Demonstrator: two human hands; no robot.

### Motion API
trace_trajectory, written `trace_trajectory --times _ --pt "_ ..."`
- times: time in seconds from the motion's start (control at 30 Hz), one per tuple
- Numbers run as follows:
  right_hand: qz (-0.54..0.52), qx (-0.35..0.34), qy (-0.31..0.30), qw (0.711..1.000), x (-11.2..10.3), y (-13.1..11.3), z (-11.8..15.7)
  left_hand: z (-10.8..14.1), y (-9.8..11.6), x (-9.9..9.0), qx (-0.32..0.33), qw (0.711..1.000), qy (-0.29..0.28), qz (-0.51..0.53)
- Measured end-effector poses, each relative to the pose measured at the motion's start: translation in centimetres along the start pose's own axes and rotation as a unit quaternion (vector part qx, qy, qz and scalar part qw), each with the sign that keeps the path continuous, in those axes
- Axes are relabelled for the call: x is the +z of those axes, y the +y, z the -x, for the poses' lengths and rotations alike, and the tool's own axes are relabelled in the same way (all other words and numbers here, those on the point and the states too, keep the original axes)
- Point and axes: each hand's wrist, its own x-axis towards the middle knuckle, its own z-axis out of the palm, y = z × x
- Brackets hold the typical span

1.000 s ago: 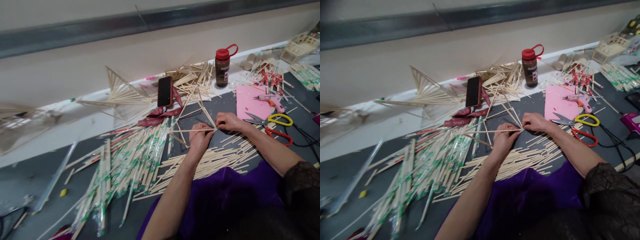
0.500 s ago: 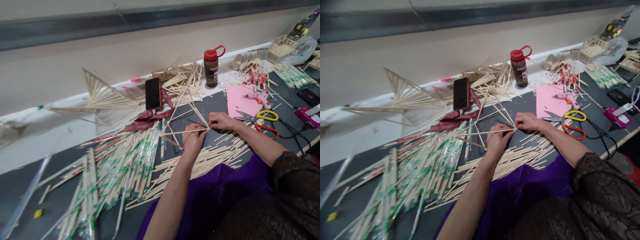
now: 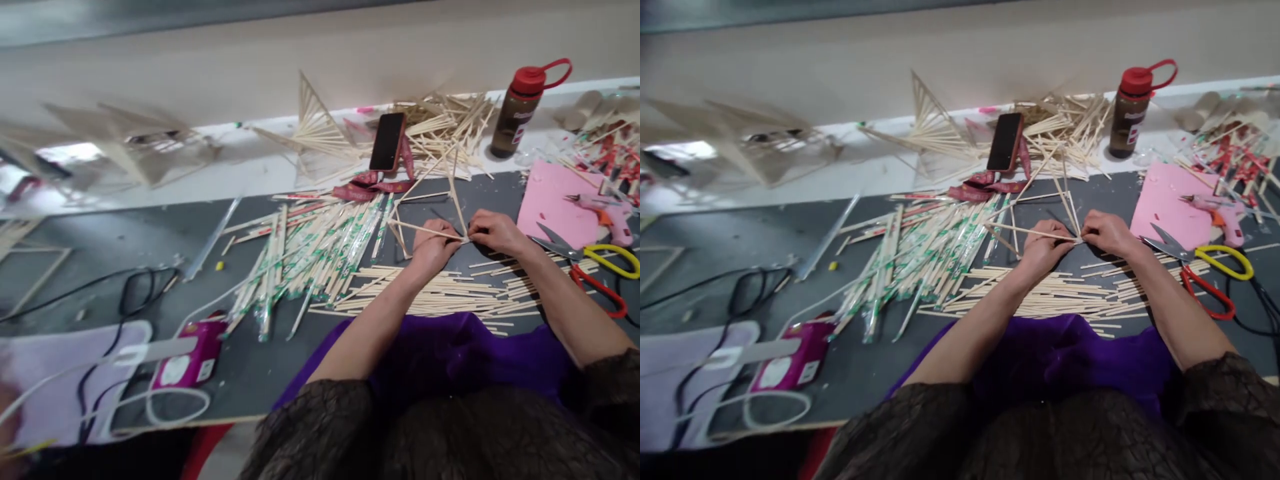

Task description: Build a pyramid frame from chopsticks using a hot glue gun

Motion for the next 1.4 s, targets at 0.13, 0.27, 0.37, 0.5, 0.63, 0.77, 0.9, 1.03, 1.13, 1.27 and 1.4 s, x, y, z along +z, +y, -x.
trace_trajectory --times 0.13,0.27,0.37,0.5,0.63,0.77,0.9,1.03,1.13,1.27,1.4 --pt "-0.001 -0.007 0.006 1.0 0.1 0.1 -0.3 -0.1 -0.2 0.1 -0.007 1.0 0.016 0.007" --pt "0.016 -0.004 0.005 1.0 0.1 -0.1 -0.5 -0.1 -0.4 -0.1 0.006 0.999 0.027 0.019" --pt "0.024 -0.004 0.004 1.0 0.0 -0.4 -0.6 -0.1 -0.4 -0.2 0.012 0.999 0.025 0.023" --pt "0.024 -0.016 0.0 1.0 -0.1 -0.6 -0.4 -0.2 -0.1 -0.4 0.0 1.0 0.018 0.024" --pt "0.02 -0.021 0.02 0.999 0.0 -0.7 0.0 -0.1 0.2 -0.7 -0.009 1.0 0.01 0.024" --pt "0.023 -0.012 0.023 0.999 0.0 -0.6 0.2 0.3 0.2 -1.4 0.006 0.999 -0.035 0.026" --pt "0.023 -0.008 0.022 0.999 0.0 -0.5 0.2 0.8 -0.2 -1.9 0.043 0.997 -0.067 0.003" --pt "0.022 -0.011 0.026 0.999 0.1 -0.4 0.2 2.5 -0.5 -2.6 0.055 0.992 -0.09 -0.074" --pt "0.026 -0.007 0.03 0.999 0.1 -0.4 0.3 5.4 -0.4 -3.7 0.116 0.981 -0.096 -0.122" --pt "0.023 -0.015 0.037 0.999 0.0 -0.5 0.3 10.0 -0.3 -6.4 0.178 0.98 -0.063 -0.053" --pt "0.017 -0.018 0.039 0.999 -0.2 -0.6 0.2 11.9 -1.7 -9.5 0.013 0.998 0.036 -0.055"
